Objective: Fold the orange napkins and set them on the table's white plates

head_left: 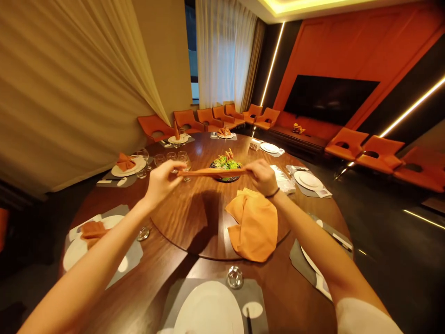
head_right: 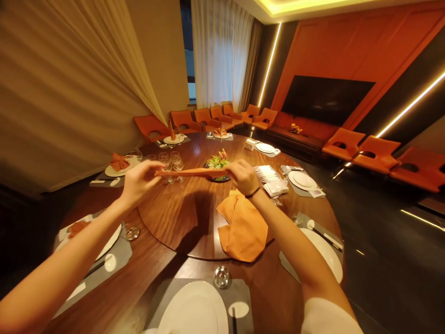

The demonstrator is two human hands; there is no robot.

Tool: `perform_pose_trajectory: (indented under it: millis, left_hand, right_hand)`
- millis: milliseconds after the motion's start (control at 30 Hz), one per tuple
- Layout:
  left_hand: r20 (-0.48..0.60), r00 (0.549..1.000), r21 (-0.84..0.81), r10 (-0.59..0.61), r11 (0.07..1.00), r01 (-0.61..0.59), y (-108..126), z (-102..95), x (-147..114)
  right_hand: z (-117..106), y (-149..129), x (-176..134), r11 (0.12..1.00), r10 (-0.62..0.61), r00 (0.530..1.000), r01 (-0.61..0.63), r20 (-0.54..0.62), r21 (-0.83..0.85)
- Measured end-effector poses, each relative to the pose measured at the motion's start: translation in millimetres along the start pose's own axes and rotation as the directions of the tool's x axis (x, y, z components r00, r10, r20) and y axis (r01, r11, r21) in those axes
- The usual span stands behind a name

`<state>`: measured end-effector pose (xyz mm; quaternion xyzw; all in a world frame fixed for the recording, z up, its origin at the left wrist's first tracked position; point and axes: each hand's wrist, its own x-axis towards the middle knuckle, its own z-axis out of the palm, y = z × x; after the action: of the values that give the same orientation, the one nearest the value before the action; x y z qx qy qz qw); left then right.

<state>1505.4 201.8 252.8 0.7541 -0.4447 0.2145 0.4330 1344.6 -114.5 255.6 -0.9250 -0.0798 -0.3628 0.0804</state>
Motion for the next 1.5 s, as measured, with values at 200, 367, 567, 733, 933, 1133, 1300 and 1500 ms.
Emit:
perform_pose_trajectory:
  millis: [200,367,567,733,933,1133,1300,1500]
  left_hand:
    - [0.364,0.931,0.001,0.025,1.0,-0.027,-88.8,67.6,-108.9]
    - [0.68,0.725,0.131,-0.113,0.991,0.031,-146.4,147.4,-207.6]
    - [0.869,0.493,0.106,-0.037,0.988,-0.112,-157.2,178.7,-305.3]
    - [0.892,0.452,0.009,-0.003,1.0,-0.012,-154.2,159.2,-299.7]
    - [0.709,0.622,0.135,-0.333,0.93,0.343,-217.4,198.6,-220.6]
    - [0.277,0.416,0.462,-0.866,0.499,0.733,-312.7,294.8,-143.9]
    - [0.153,0.329,0.47,-0.932,0.361,0.805,-350.9,346.3,-102.7]
    - [0.171,0.45,0.469,-0.877,0.474,0.746,-374.5,355.7,-92.6]
  right_hand:
    - [120.7,9.8,-112.5,0.987,-0.105,0.94,0.06,0.325,0.146]
    - [228.0,3.2,-197.4,0.96,-0.144,0.695,-0.075,0.704,0.271]
    - [252.6,-11.8,-275.5,0.896,-0.234,0.533,-0.207,0.814,0.393]
    - [228.2,40.0,-287.5,0.947,0.055,0.507,-0.3,0.86,0.116]
    - [242.6,81.7,-227.3,0.918,0.366,0.522,-0.341,0.771,-0.204]
    - [354.6,117.2,-119.3,0.647,0.599,0.565,-0.759,0.568,0.073]
    - [445.9,171.8,-88.8,0.49,0.759,0.489,-0.864,0.43,0.116]
    - [488.1,197.1,-92.7,0.414,0.777,0.507,-0.858,0.373,0.305]
